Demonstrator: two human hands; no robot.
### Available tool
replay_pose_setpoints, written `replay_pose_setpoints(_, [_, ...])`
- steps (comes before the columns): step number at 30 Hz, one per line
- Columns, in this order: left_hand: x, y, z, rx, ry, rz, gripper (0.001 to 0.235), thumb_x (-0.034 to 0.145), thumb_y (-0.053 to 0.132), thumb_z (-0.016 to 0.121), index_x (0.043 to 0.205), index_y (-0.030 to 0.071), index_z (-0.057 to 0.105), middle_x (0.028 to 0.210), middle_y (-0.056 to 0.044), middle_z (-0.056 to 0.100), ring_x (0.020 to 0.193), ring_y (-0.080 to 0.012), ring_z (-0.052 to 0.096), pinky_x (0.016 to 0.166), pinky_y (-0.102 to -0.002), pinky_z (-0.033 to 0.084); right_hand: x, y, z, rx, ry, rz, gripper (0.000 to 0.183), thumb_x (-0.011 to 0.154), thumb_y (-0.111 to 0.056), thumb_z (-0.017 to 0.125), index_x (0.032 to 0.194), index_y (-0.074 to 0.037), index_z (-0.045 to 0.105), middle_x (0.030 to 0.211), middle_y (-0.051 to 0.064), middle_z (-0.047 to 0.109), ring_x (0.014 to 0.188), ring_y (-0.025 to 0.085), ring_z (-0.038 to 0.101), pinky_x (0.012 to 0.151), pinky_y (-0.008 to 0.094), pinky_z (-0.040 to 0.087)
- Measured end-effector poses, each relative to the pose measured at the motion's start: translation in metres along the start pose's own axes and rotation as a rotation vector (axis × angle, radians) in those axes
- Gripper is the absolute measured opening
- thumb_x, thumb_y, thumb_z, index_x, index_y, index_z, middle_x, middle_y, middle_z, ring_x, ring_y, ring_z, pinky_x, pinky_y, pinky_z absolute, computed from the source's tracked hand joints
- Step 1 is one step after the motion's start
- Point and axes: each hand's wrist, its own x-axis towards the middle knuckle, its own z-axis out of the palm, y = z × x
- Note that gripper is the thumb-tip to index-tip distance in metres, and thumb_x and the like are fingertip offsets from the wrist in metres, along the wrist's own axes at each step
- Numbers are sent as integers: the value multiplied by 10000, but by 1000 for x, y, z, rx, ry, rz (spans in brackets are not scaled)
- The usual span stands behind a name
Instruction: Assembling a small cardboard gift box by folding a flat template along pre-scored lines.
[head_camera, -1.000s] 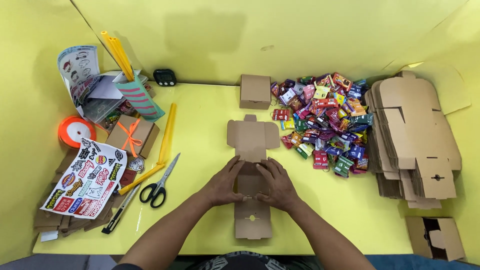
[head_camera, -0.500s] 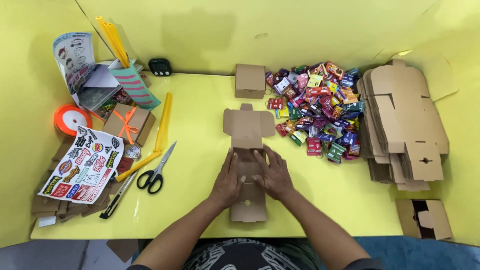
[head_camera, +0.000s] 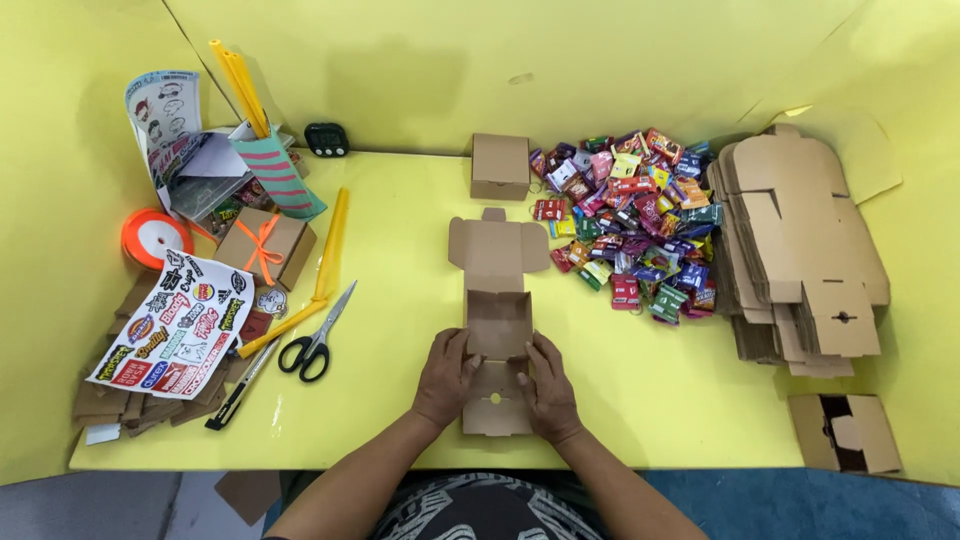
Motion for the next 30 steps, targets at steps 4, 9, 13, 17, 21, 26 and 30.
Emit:
replay_pose_setpoints(4, [3, 6, -16, 119, -15, 140, 475, 1026, 218, 517, 1436, -21, 501, 1291, -209, 528, 1247, -380, 560, 1094, -451, 475, 1, -1, -9, -111, -5, -85, 497, 1015, -300, 553, 1442, -45, 557, 1375, 103, 495, 1293, 284, 559, 1010, 337, 543])
replay_pose_setpoints(9, [2, 14, -33, 108, -70, 246, 472, 987, 176, 569, 1411, -21, 509, 1354, -263, 535, 1294, -412, 563, 1121, -448, 460, 7, -7, -38, -248, -169, -224, 487, 1007, -418, 562, 1402, -133, 582, 1393, 111, 546, 1287, 282, 586, 995, 405, 522])
replay_pose_setpoints(13, [5, 28, -49, 78, -50, 359, 582, 932, 52, 668, 1451, -84, 443, 1535, -305, 415, 1378, -452, 489, 1122, -487, 488, 14, -7, -61, -311, -338, -323, 477, 890, -197, 662, 1331, -27, 604, 1548, 170, 490, 1392, 358, 497, 953, 448, 488])
replay_pose_setpoints(17, [0, 25, -48, 197, -170, 396, 682, 926, 166, 691, 1471, -121, 399, 1607, -311, 313, 1488, -461, 342, 1244, -490, 331, 5, -5, -59, -370, -398, -310, 587, 883, -235, 658, 1431, -68, 532, 1617, 110, 412, 1467, 360, 396, 1062, 499, 422])
replay_pose_setpoints(21, [9, 21, -56, 98, -239, 491, 625, 736, 9, 732, 1318, -97, 531, 1403, -240, 515, 1503, -440, 318, 1269, -534, 285, 2, 0, -56, -253, -404, -339, 682, 872, -197, 662, 1504, -42, 458, 1623, 189, 385, 1477, 393, 393, 1055, 485, 449])
replay_pose_setpoints(26, [7, 28, -72, 125, -234, 512, 629, 807, 78, 709, 1383, -85, 520, 1542, -305, 403, 1492, -474, 327, 1248, -541, 300, 4, 0, -60, -302, -429, -366, 703, 905, -274, 668, 1521, -28, 434, 1634, 168, 380, 1489, 375, 379, 1096, 485, 411])
replay_pose_setpoints(30, [5, 29, -69, 89, -446, 246, 798, 862, 178, 717, 1543, -5, 342, 1661, -224, 249, 1493, -425, 328, 1213, -489, 330, 4, 1, -52, -312, -531, -209, 801, 848, -259, 678, 1580, -209, 355, 1661, 65, 286, 1397, 259, 481, 1053, 436, 467])
